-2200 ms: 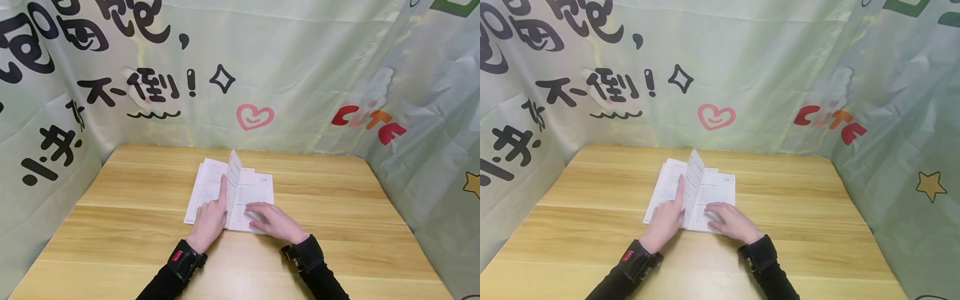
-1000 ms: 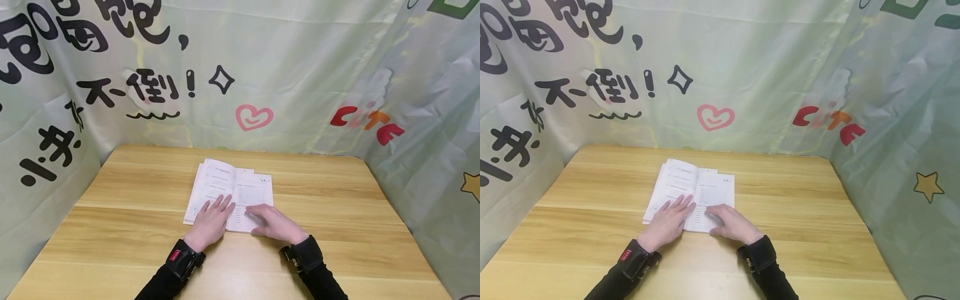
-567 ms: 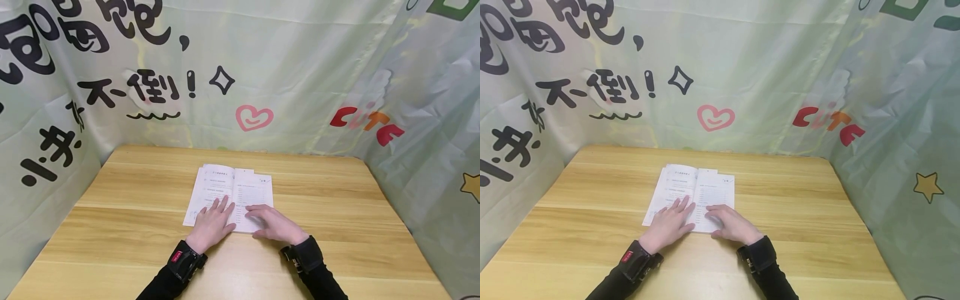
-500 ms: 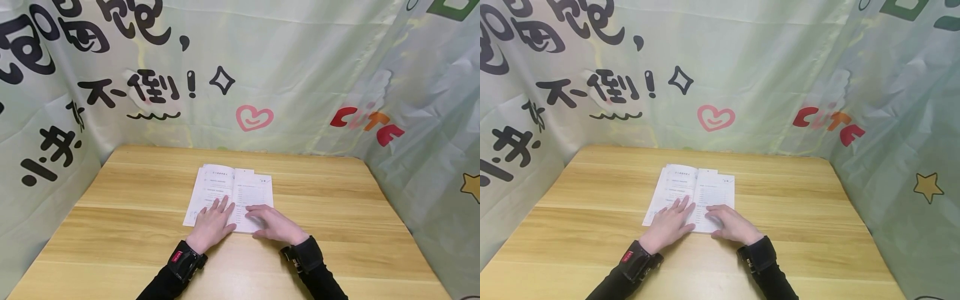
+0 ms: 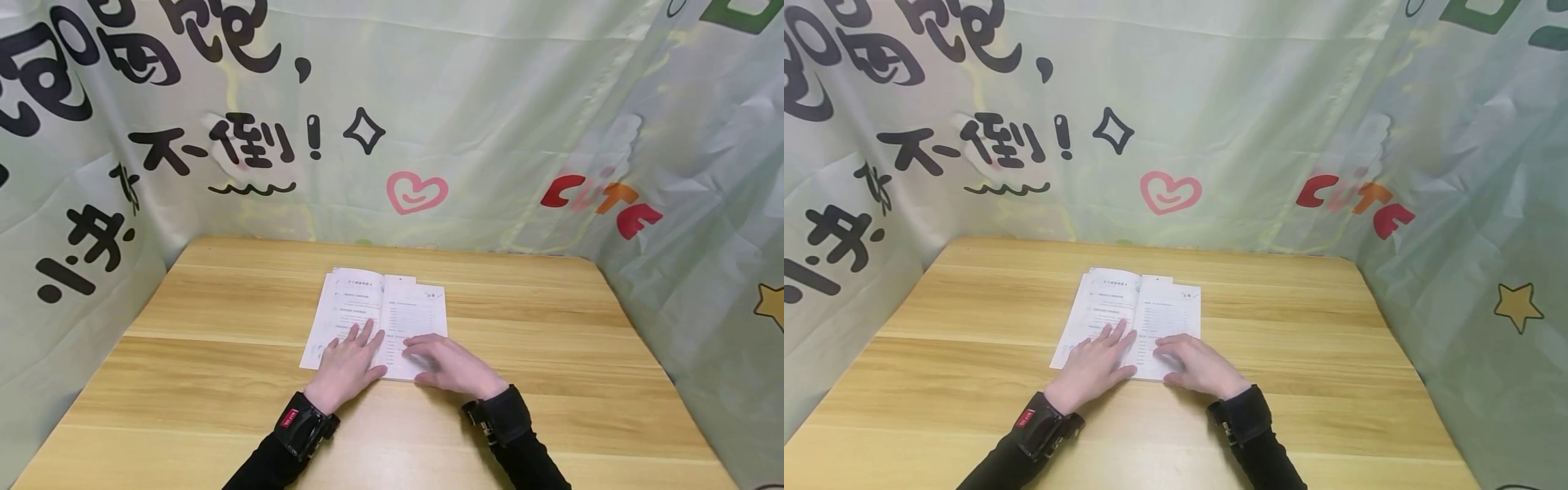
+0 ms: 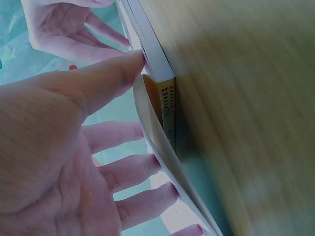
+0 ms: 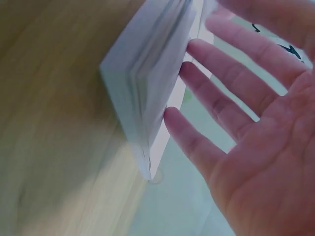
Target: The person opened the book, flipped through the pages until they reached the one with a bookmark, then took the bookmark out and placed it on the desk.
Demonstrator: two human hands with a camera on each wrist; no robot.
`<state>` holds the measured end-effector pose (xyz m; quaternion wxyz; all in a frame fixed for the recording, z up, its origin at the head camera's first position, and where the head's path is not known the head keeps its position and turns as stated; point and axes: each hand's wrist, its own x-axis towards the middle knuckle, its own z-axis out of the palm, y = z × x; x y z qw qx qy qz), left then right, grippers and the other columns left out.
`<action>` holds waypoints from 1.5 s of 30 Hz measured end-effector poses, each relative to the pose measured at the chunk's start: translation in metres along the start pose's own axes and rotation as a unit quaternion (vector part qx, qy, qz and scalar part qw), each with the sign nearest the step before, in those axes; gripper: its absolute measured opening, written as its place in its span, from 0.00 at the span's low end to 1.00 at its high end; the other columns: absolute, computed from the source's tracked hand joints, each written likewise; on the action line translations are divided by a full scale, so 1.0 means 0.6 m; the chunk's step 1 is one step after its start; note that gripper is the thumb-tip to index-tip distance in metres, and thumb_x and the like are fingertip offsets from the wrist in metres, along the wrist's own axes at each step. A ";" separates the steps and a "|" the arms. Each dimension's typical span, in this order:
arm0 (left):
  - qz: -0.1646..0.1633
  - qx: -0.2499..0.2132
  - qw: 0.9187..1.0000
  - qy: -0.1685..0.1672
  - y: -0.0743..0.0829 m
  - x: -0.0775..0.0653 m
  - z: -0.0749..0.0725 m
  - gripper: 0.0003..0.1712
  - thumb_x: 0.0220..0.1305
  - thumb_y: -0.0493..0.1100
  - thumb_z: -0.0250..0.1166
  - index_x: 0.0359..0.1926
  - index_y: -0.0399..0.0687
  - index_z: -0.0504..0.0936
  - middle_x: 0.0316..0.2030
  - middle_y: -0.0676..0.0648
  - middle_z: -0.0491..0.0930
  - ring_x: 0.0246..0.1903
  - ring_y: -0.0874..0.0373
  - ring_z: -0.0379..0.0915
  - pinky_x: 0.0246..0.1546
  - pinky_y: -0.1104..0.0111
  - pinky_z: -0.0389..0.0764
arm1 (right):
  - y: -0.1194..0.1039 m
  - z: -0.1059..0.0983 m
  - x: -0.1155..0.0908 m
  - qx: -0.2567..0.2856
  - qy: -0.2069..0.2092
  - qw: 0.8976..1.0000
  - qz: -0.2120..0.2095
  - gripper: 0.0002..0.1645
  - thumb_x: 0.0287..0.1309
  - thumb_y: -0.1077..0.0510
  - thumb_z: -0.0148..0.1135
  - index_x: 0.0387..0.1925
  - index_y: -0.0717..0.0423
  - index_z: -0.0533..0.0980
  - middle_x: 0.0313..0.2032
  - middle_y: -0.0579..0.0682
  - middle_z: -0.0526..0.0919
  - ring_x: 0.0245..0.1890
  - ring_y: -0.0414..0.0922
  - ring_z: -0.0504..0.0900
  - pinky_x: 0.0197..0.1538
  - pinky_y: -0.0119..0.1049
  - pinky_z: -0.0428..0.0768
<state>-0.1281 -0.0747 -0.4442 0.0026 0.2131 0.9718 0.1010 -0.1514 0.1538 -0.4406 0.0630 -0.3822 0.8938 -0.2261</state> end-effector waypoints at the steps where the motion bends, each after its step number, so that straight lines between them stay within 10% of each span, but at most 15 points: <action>1: 0.000 0.000 1.000 0.000 0.000 0.000 0.000 0.37 0.63 0.59 0.60 0.67 0.45 0.69 0.69 0.38 0.61 0.65 0.40 0.58 0.53 0.40 0.70 | 0.000 0.000 0.000 -0.003 -0.002 1.000 0.000 0.27 0.45 0.55 0.73 0.50 0.56 0.80 0.59 0.55 0.76 0.60 0.51 0.71 0.63 0.51 0.69; 45: 0.010 -0.013 1.000 0.008 0.001 -0.002 0.002 0.36 0.63 0.56 0.60 0.66 0.42 0.69 0.68 0.35 0.61 0.64 0.37 0.57 0.54 0.38 0.69 | 0.002 -0.014 -0.001 0.013 -0.007 1.000 -0.013 0.12 0.50 0.65 0.63 0.38 0.56 0.86 0.53 0.55 0.81 0.56 0.50 0.75 0.59 0.49 0.74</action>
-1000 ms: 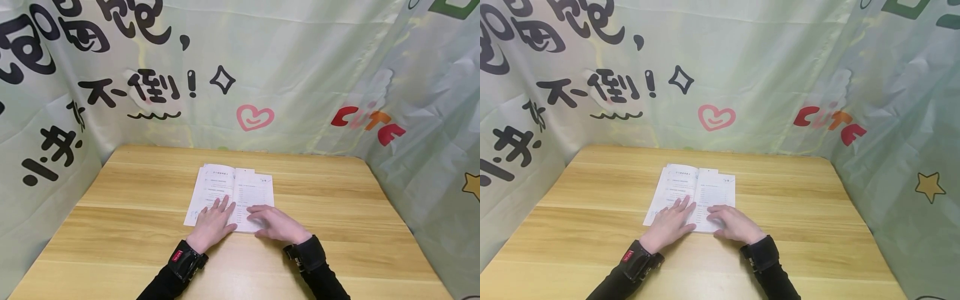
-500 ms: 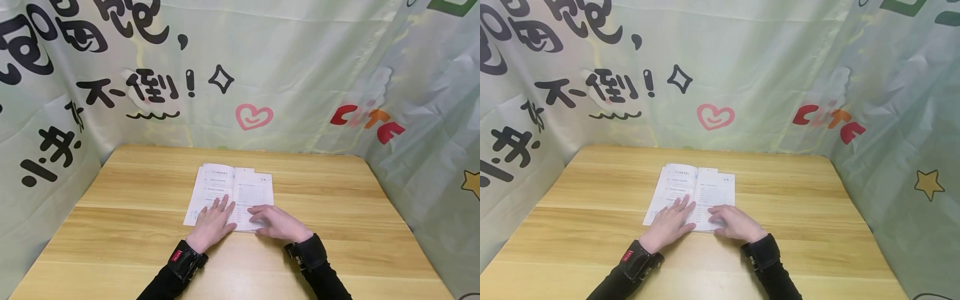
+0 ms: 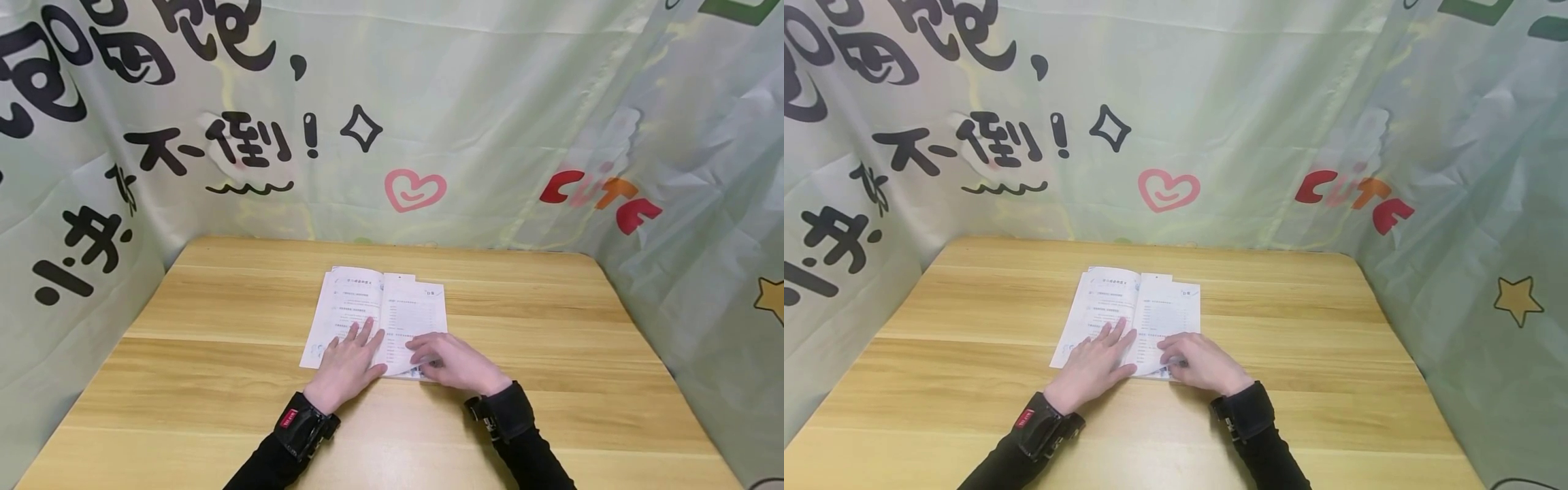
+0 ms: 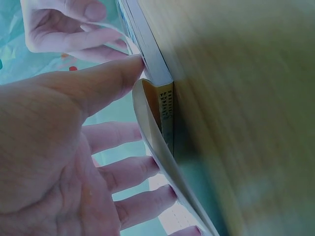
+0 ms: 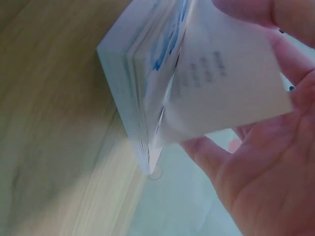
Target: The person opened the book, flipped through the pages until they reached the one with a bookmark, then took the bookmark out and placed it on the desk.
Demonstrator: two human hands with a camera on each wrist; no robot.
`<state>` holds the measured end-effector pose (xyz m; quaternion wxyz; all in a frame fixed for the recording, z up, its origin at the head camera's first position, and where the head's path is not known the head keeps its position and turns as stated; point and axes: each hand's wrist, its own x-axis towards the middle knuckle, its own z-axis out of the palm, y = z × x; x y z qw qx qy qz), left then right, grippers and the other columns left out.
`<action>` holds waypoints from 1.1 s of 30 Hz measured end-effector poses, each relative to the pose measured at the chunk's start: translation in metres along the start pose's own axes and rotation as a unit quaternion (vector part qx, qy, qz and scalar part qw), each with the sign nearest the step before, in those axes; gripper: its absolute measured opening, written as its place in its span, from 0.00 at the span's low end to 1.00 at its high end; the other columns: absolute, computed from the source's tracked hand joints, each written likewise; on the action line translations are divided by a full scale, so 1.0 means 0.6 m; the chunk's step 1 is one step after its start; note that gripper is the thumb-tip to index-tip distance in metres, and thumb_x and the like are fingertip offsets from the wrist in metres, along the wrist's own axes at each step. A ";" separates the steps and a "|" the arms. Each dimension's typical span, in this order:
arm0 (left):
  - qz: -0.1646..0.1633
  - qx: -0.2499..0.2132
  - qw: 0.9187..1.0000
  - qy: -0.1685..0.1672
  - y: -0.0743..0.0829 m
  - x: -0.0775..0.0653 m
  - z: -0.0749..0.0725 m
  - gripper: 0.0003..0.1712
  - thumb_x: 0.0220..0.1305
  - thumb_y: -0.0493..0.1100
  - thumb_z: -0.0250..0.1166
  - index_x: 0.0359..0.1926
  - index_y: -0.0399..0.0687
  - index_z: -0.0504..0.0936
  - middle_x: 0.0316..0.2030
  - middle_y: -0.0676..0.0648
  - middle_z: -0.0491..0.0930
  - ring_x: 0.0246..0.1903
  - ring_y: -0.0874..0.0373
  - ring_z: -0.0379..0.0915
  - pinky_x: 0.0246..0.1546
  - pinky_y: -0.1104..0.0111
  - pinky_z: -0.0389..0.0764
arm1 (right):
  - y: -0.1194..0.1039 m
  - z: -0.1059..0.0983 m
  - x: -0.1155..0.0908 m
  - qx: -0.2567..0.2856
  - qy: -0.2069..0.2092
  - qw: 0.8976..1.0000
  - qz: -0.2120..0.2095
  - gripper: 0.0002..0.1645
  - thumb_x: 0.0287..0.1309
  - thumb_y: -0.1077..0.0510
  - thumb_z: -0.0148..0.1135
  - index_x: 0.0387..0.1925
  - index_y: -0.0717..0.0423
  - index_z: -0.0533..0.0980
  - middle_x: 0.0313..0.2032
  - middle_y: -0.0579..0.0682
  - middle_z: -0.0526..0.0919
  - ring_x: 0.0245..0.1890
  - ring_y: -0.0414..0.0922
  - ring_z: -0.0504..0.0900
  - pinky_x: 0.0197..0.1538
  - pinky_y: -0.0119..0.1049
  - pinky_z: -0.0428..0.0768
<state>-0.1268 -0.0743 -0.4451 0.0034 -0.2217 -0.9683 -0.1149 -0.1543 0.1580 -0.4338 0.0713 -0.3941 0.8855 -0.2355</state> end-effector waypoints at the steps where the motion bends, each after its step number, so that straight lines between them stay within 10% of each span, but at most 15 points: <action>1: 0.000 -0.001 1.000 0.000 0.000 0.000 0.000 0.36 0.63 0.56 0.60 0.66 0.42 0.70 0.68 0.35 0.61 0.64 0.37 0.57 0.54 0.38 0.69 | 0.000 0.000 0.001 -0.004 0.002 1.000 -0.001 0.12 0.50 0.65 0.62 0.38 0.56 0.86 0.52 0.54 0.81 0.55 0.49 0.75 0.59 0.48 0.74; 33: 0.005 0.014 1.000 -0.003 0.003 -0.002 0.006 0.32 0.67 0.55 0.56 0.66 0.43 0.71 0.70 0.35 0.58 0.66 0.36 0.53 0.57 0.38 0.65 | -0.001 0.008 0.007 0.003 0.041 0.999 0.012 0.15 0.55 0.65 0.62 0.45 0.55 0.82 0.45 0.47 0.84 0.50 0.43 0.78 0.56 0.43 0.77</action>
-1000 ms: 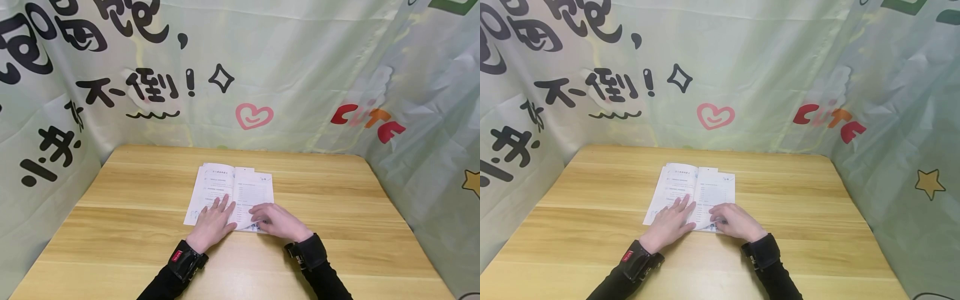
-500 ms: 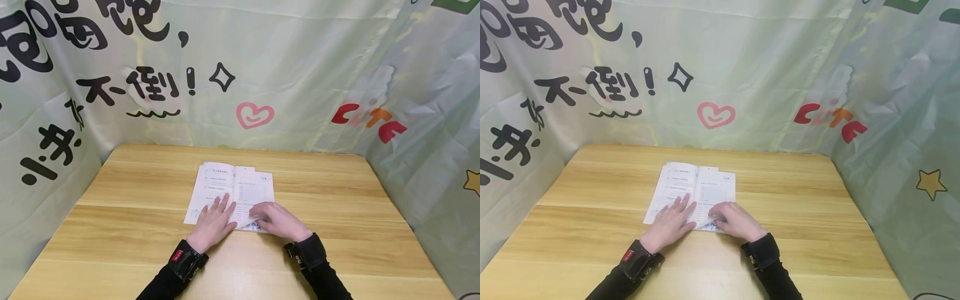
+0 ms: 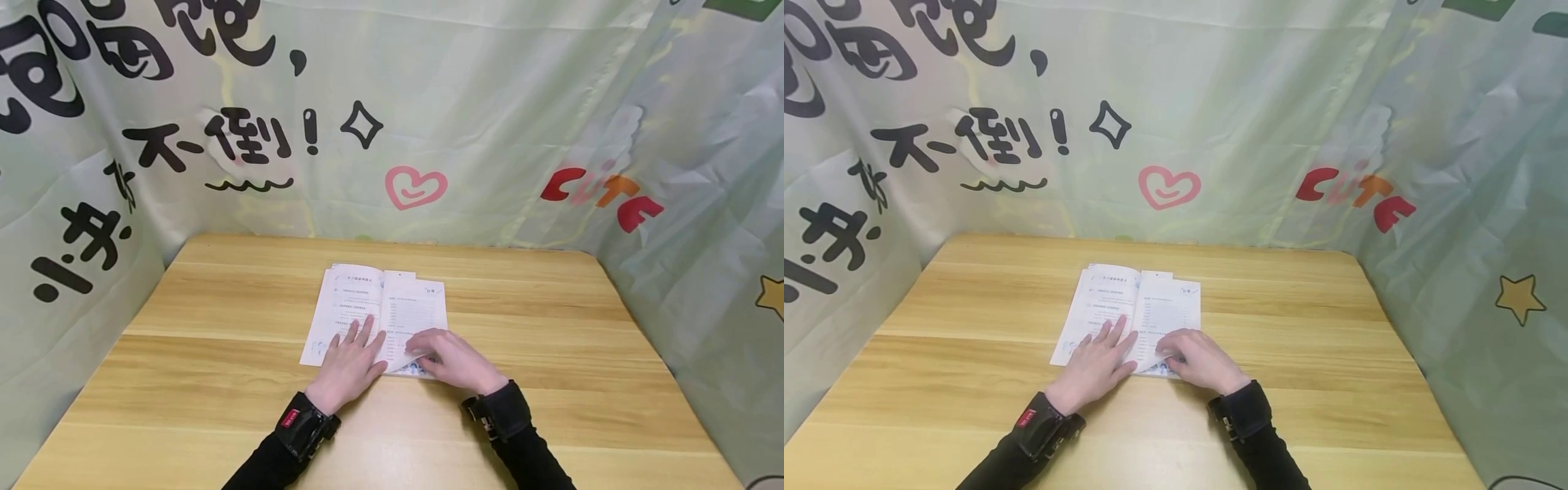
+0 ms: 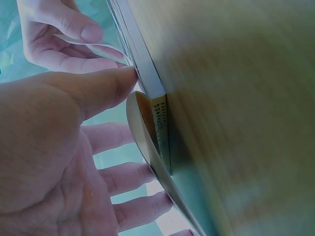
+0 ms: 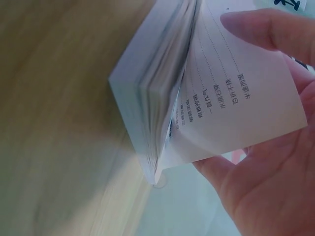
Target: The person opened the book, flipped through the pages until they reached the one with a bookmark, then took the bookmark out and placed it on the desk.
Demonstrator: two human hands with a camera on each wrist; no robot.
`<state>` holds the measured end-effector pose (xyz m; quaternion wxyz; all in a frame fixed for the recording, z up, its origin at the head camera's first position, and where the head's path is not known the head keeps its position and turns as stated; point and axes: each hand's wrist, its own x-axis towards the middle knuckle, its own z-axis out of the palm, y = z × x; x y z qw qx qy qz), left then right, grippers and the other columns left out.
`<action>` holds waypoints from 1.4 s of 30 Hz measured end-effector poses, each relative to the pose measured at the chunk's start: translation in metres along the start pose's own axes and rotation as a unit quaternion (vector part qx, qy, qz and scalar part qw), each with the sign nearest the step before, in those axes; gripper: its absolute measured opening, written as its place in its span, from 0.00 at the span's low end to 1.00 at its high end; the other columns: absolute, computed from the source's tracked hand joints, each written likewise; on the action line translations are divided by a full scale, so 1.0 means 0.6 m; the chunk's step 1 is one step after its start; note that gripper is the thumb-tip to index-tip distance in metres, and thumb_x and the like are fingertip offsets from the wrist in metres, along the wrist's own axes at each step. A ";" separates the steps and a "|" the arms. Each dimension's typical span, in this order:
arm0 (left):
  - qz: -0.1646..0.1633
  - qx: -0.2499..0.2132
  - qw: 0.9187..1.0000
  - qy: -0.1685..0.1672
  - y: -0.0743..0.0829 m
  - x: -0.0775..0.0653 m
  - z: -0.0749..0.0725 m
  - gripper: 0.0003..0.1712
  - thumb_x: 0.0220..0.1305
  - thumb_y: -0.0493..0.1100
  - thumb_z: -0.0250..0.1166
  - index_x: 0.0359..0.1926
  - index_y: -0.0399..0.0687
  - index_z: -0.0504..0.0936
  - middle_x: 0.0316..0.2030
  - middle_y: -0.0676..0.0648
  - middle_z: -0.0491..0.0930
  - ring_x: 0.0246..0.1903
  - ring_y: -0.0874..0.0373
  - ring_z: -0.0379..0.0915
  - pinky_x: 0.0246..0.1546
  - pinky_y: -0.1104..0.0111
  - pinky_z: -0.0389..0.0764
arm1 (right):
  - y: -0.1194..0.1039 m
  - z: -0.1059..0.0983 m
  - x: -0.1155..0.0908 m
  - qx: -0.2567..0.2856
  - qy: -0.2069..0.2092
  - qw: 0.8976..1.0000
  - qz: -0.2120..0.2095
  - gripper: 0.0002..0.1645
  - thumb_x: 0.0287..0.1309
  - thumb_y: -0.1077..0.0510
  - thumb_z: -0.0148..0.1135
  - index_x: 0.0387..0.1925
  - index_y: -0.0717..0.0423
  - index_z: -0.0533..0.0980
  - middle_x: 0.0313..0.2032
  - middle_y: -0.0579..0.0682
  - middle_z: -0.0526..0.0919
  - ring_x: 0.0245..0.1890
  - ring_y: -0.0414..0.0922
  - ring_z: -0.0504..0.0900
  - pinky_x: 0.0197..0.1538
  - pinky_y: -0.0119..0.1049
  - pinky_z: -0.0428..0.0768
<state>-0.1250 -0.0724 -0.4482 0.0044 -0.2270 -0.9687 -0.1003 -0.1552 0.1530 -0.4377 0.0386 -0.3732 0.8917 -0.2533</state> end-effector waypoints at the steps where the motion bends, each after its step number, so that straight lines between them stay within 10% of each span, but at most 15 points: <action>1: 0.000 0.001 1.000 0.000 0.000 0.000 0.000 0.32 0.67 0.55 0.56 0.66 0.44 0.71 0.70 0.35 0.57 0.66 0.36 0.53 0.57 0.38 0.65 | 0.000 0.000 0.000 -0.001 0.001 1.000 0.000 0.15 0.55 0.65 0.62 0.45 0.55 0.82 0.45 0.47 0.85 0.50 0.43 0.78 0.56 0.43 0.77; 25: -0.013 -0.002 1.000 -0.015 0.006 -0.007 -0.002 0.43 0.63 0.69 0.51 0.68 0.46 0.68 0.71 0.35 0.53 0.67 0.35 0.49 0.58 0.36 0.61 | 0.000 0.001 0.000 -0.001 0.015 1.000 -0.001 0.17 0.53 0.65 0.63 0.46 0.55 0.82 0.44 0.45 0.85 0.50 0.43 0.78 0.56 0.43 0.77; 42: -0.012 0.006 1.000 -0.014 0.004 -0.005 0.000 0.36 0.67 0.62 0.52 0.68 0.47 0.68 0.71 0.36 0.55 0.67 0.38 0.50 0.58 0.36 0.61 | 0.002 0.002 -0.001 -0.019 0.072 0.997 -0.007 0.20 0.49 0.64 0.67 0.48 0.56 0.81 0.49 0.50 0.83 0.54 0.47 0.76 0.59 0.49 0.74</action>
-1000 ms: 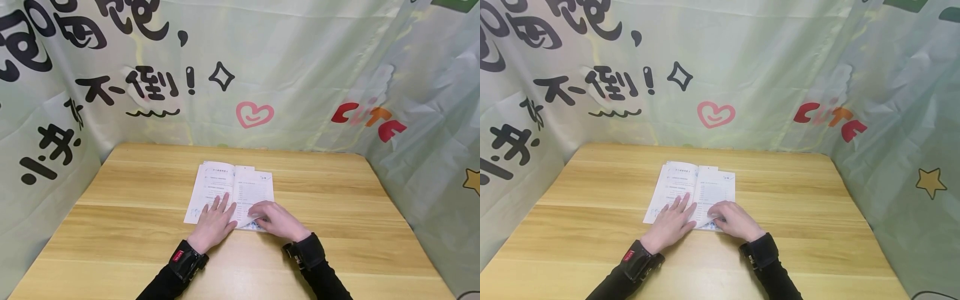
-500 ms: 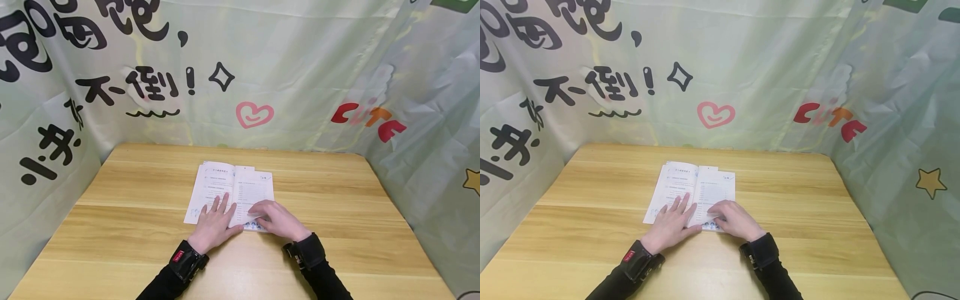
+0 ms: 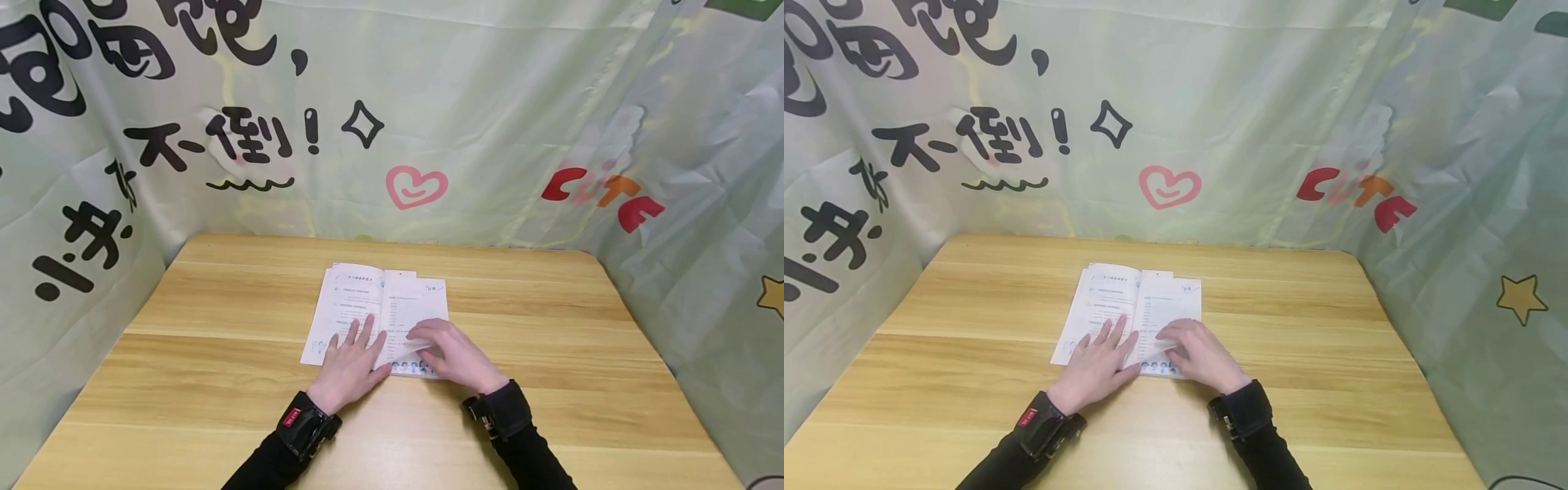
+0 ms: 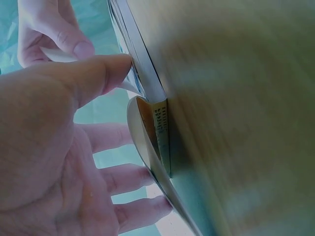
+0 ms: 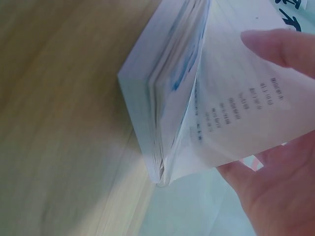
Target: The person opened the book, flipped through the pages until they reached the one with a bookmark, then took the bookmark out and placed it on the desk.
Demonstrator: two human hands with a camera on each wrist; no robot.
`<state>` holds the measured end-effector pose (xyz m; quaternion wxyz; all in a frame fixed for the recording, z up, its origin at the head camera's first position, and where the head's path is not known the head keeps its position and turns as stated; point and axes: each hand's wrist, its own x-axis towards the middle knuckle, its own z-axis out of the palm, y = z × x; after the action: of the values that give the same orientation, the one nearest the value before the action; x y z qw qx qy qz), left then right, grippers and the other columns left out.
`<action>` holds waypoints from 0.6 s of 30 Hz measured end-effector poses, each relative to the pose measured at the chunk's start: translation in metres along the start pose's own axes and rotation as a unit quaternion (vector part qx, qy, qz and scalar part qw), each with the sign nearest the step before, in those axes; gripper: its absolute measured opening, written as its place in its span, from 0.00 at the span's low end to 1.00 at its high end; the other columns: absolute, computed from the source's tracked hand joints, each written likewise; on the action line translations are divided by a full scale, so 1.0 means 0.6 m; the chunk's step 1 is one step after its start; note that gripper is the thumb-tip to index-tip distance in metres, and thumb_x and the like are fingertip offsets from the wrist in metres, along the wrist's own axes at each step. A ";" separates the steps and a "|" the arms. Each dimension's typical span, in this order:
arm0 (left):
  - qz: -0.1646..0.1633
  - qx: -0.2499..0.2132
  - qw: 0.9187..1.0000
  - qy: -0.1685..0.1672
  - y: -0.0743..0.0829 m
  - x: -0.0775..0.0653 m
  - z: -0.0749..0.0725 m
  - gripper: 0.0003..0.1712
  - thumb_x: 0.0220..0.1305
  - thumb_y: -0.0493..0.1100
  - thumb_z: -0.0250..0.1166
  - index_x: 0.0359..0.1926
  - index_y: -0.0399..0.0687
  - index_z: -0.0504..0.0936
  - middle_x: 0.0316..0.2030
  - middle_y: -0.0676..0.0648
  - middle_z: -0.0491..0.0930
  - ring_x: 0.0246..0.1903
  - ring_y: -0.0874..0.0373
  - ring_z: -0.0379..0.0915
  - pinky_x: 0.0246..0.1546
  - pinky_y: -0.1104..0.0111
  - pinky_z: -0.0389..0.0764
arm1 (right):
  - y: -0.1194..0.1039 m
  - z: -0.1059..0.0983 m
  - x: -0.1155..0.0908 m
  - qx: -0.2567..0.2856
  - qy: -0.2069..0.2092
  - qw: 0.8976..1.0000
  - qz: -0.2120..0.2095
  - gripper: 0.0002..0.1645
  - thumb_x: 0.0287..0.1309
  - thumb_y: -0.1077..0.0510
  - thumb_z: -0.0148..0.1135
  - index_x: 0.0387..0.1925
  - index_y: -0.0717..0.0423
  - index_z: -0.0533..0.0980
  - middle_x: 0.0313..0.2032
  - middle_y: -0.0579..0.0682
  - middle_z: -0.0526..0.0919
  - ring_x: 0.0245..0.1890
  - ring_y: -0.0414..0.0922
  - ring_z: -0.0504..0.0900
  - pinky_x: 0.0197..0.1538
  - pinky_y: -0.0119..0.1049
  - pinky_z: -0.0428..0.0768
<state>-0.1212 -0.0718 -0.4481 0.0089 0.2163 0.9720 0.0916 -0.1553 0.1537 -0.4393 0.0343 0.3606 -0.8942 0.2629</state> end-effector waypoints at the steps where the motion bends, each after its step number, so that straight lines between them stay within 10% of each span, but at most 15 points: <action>1: 0.000 0.001 1.000 0.000 0.000 0.001 0.000 0.36 0.67 0.62 0.52 0.68 0.47 0.68 0.71 0.36 0.55 0.67 0.38 0.50 0.58 0.36 0.61 | 0.000 0.000 0.000 -0.003 0.008 1.000 0.000 0.21 0.48 0.64 0.67 0.48 0.56 0.81 0.50 0.51 0.82 0.55 0.48 0.74 0.61 0.51 0.72; 18: -0.001 -0.001 1.000 -0.001 0.001 0.003 0.000 0.34 0.67 0.60 0.53 0.68 0.47 0.69 0.71 0.36 0.55 0.67 0.37 0.51 0.58 0.36 0.62 | 0.000 0.002 0.001 -0.013 0.062 0.998 -0.011 0.20 0.46 0.65 0.69 0.46 0.57 0.82 0.48 0.53 0.84 0.56 0.52 0.73 0.66 0.58 0.60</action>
<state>-0.1227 -0.0707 -0.4479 0.0106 0.2152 0.9721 0.0923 -0.1556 0.1529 -0.4400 0.0973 0.3532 -0.8895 0.2730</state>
